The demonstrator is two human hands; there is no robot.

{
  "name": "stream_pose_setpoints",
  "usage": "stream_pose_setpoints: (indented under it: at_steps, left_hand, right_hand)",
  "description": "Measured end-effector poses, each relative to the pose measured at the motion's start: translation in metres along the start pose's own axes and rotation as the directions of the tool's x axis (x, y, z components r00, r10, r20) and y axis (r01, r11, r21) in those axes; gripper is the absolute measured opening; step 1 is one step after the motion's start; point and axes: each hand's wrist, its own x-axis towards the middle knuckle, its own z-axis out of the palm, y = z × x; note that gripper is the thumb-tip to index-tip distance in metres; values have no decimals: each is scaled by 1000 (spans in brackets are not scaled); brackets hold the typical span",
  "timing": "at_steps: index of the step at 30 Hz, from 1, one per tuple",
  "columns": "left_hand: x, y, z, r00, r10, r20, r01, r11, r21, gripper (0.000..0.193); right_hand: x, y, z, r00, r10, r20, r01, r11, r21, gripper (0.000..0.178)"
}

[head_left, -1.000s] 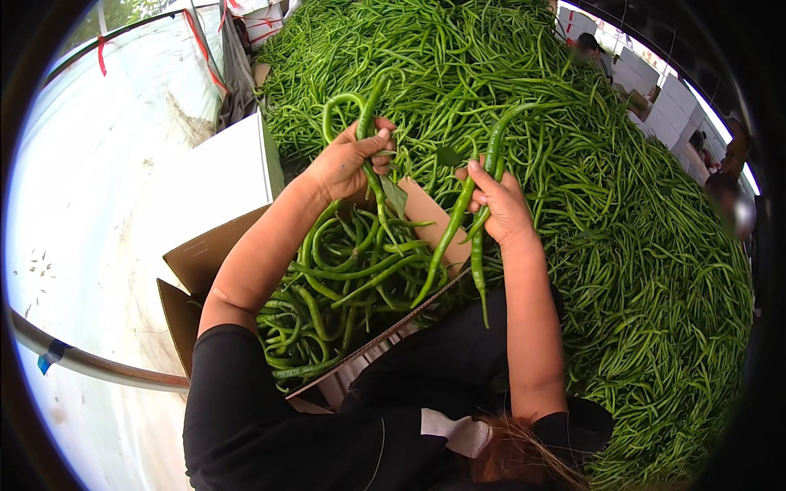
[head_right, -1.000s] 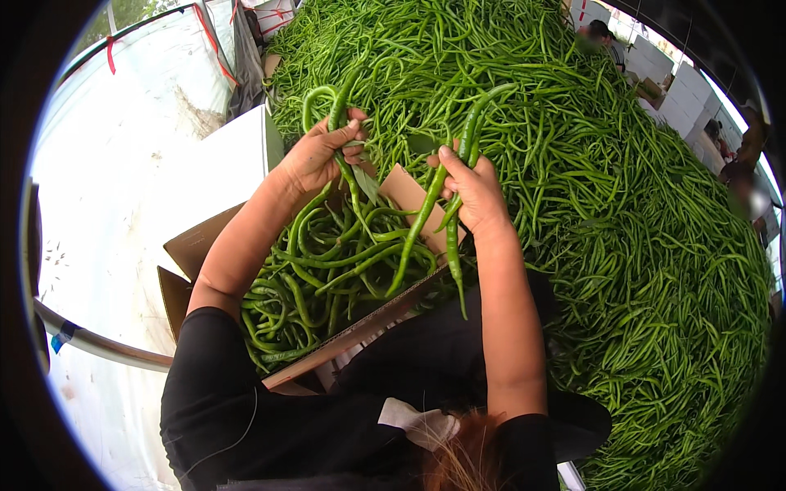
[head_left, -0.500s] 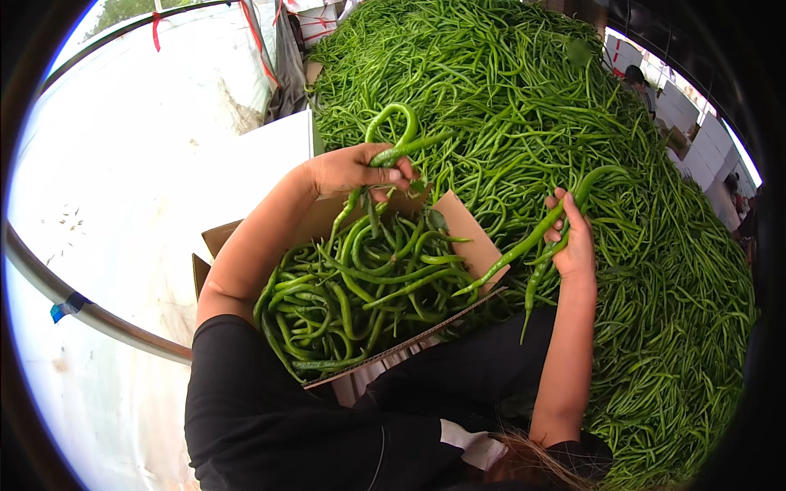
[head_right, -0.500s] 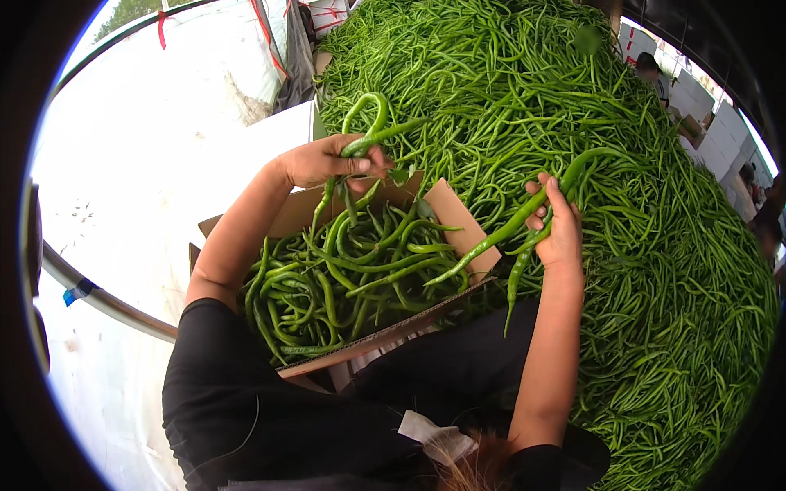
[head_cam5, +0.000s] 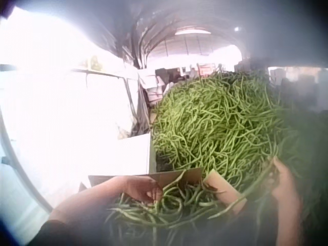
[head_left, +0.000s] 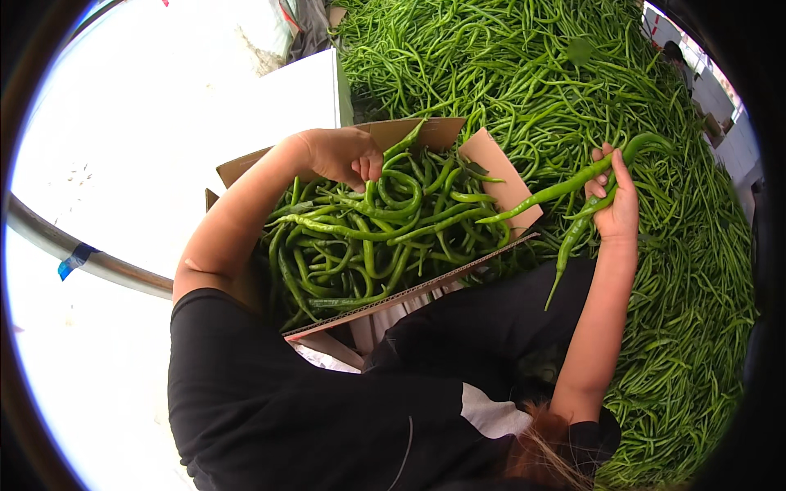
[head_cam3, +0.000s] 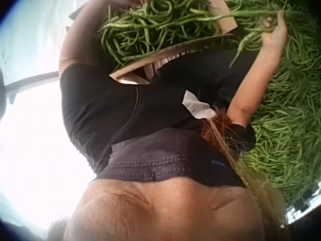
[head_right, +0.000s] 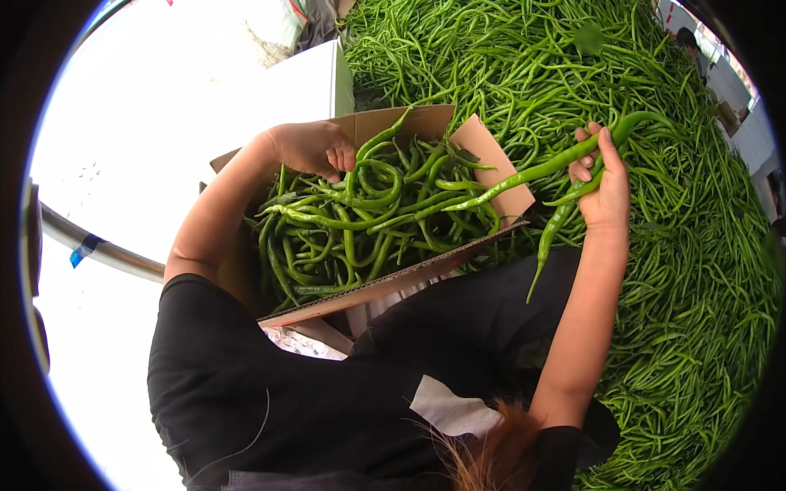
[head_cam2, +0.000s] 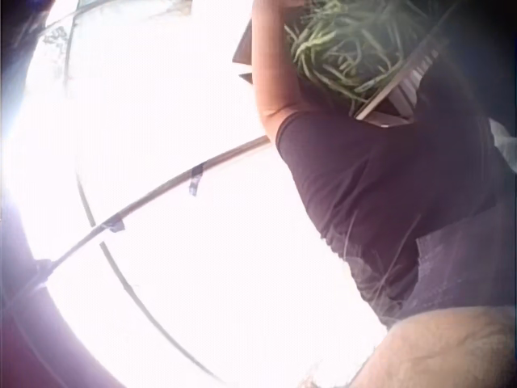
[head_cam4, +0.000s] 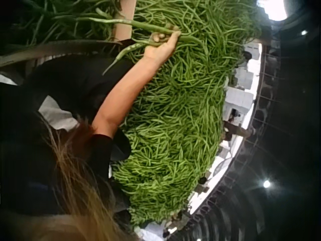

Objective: The person sits among a large pile of green chilies and repeatedly picks handfuls, visually inspects them, and places them into a white styrofoam box. The process continues throughout the clip with the same repetitive sorting motion.

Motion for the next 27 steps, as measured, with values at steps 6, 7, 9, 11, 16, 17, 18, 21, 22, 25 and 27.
stream_pose_setpoints:
  at_steps: [6, 7, 9, 11, 16, 17, 18, 21, 22, 25, 27]
  left_hand:
    - [-9, -30, 45, 996, -83, -13, 83, 959, 270, 28]
    - [-10, -30, 44, 994, -113, -3, 110, 954, 280, 25]
    - [-13, -28, 35, 984, -178, 12, 167, 940, 299, 19]
    - [-21, -38, 27, 977, -209, 40, 193, 949, 251, 8]
    - [-52, -27, 13, 887, -436, 154, 358, 858, 367, 16]
    - [-52, -26, 9, 915, -400, 46, 359, 863, 357, 18]
    - [-49, -25, 4, 931, -360, -65, 360, 867, 343, 20]
    - [-5, 0, -11, 964, 14, -264, 59, 963, 265, 22]
    - [17, 20, -18, 959, 132, -249, -68, 966, 249, 21]
    - [75, 85, -30, 900, 323, -293, -295, 946, 136, 26]
    - [114, 118, -29, 900, 328, -287, -415, 845, -336, 42]
  right_hand:
    - [-8, -4, -19, 997, -34, -71, 34, 999, 3, 24]
    - [-8, -3, -21, 996, -31, -81, 32, 999, 4, 24]
    - [-7, -1, -27, 995, -24, -98, 24, 1000, 6, 25]
    - [-7, -1, -29, 996, -14, -94, 14, 1000, 9, 24]
    - [-8, 2, -32, 999, 8, -51, -6, 999, 41, 24]
    - [-8, 3, -33, 999, 11, -47, -9, 999, 48, 24]
    - [-8, 4, -32, 999, 20, -43, -18, 998, 54, 24]
    - [-16, -1, -20, 1000, 28, -14, -28, 998, 54, 23]
    - [-20, -5, -17, 1000, 21, -10, -20, 998, 65, 23]
    - [-32, -18, -11, 999, -48, -5, 48, 999, 24, 27]
    - [-44, -23, -12, 995, -97, 0, 96, 988, -119, 28]
